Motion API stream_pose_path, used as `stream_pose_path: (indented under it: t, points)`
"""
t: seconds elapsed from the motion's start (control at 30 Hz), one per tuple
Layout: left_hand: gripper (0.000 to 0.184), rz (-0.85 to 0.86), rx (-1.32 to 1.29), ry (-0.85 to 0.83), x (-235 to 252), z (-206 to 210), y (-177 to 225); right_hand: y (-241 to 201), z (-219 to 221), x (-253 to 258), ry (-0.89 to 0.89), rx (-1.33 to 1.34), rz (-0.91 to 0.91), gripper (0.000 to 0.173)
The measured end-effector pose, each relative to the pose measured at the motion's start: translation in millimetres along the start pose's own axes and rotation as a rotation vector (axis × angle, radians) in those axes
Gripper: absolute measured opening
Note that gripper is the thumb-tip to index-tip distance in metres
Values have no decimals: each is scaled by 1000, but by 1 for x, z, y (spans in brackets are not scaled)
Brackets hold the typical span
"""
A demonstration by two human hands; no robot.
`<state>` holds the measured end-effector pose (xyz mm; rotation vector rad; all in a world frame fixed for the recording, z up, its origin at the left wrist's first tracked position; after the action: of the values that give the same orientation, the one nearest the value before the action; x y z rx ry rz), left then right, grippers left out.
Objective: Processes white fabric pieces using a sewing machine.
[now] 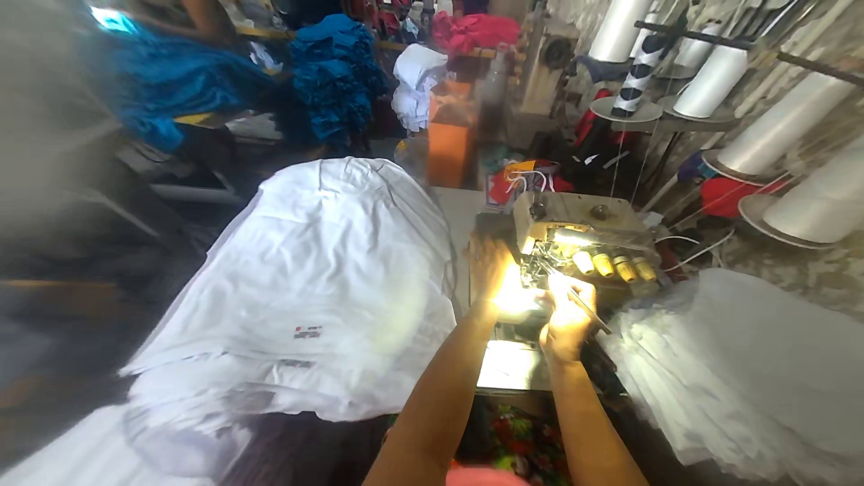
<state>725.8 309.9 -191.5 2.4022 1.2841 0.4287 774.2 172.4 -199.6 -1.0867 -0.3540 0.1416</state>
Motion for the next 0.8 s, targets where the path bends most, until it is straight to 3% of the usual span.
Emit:
stream_pose_path:
  t: [0.1, 0.33, 0.63, 0.8]
  points:
    - [36, -8, -15, 4, -3, -5, 3, -1, -1, 3, 30, 31, 150, 6]
    - [32, -27, -179, 60, -6, -16, 2, -3, -8, 9, 18, 113, 428, 14]
    - [34, -130, -509, 31, -11, -29, -1, -15, -11, -1, -27, 148, 424, 13]
    - [36, -157, -897, 120, -9, -24, -11, -16, -9, -2, -31, 86, 309, 13]
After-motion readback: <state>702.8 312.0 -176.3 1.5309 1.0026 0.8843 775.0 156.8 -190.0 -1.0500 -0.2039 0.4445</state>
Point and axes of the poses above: each hand's wrist, its own x-axis towards the middle knuckle, its own z-axis out of the palm, y = z × x, the point moved 4 cm from there along x, towards the middle knuckle, and after that the axes turned 3 degrees about y, right-handed, at the moved point
